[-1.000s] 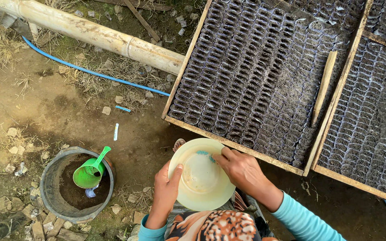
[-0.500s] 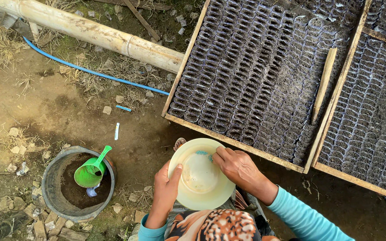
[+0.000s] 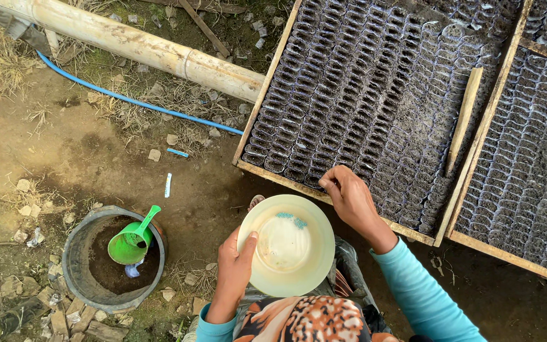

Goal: The person uses a wooden stick to poke holes in the soil-filled cells of a seedling tray. They then pick up small blue seeds from a white bowl and place them into the holes in the tray.

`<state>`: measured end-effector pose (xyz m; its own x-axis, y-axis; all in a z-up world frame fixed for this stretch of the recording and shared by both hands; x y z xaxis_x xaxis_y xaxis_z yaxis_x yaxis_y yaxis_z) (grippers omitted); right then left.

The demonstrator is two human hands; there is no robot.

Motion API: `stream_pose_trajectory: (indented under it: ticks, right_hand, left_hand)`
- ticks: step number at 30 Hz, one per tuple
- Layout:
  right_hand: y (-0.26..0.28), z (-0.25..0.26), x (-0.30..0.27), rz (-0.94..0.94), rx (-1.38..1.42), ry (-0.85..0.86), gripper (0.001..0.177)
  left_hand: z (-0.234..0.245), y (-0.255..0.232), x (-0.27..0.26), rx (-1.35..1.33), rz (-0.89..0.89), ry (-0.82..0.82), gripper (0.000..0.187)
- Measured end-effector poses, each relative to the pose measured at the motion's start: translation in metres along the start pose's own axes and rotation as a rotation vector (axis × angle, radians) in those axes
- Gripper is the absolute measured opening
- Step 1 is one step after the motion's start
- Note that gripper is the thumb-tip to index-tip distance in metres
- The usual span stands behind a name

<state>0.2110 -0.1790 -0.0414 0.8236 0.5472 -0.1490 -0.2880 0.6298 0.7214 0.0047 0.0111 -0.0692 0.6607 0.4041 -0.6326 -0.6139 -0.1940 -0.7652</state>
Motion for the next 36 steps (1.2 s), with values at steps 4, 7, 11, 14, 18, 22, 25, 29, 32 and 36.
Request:
stream_pose_trajectory:
  ticks: [4, 7, 11, 14, 18, 22, 25, 29, 32, 36]
  right_hand:
    - [-0.007, -0.006, 0.007, -0.022, 0.012, -0.011, 0.015]
    - [-0.009, -0.009, 0.009, -0.01, -0.029, -0.024, 0.015]
    - [-0.011, -0.009, 0.01, 0.029, -0.071, -0.076, 0.016]
    - [-0.013, -0.007, 0.011, 0.037, -0.069, -0.103, 0.017]
    - [-0.021, 0.004, 0.013, 0.009, -0.036, -0.151, 0.016]
    - [-0.015, 0.025, 0.01, 0.029, 0.027, -0.187, 0.014]
    - [-0.018, 0.043, 0.016, -0.038, 0.021, -0.239, 0.018]
    - [-0.03, 0.073, 0.028, -0.062, -0.006, -0.37, 0.018]
    - [-0.041, 0.1, 0.042, -0.096, -0.005, -0.475, 0.019]
    - [-0.071, 0.139, 0.07, -0.145, -0.017, -0.593, 0.019]
  left_hand:
    - [0.001, -0.002, 0.0, -0.048, -0.009, 0.008, 0.033]
    - [0.002, -0.003, -0.001, -0.049, -0.006, 0.015, 0.035]
    - [0.005, 0.0, 0.002, -0.058, -0.023, 0.005, 0.034]
    - [0.006, -0.006, 0.0, -0.063, -0.01, 0.012, 0.036]
    - [0.003, -0.014, 0.001, -0.069, 0.03, 0.063, 0.043]
    - [-0.003, -0.047, -0.003, -0.044, 0.11, 0.112, 0.045]
    - [0.001, -0.058, 0.012, -0.033, 0.111, 0.068, 0.039]
    - [-0.007, -0.071, 0.036, -0.077, 0.195, 0.106, 0.041]
    - [-0.014, -0.078, 0.06, -0.075, 0.165, 0.119, 0.04]
    - [-0.033, -0.123, 0.063, -0.054, 0.233, 0.163, 0.042]
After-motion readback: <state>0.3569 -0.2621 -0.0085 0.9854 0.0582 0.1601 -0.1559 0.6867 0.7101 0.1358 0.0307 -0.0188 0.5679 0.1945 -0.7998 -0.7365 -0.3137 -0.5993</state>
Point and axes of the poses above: each hand's wrist, its own x-axis towards the middle knuckle, its own z-axis out of the back of the hand, y = z × x, the point moved 10 cm from there along x, towards the middle knuckle, and after that the axes turned 4 degrees about z, right-handed, at the moved point
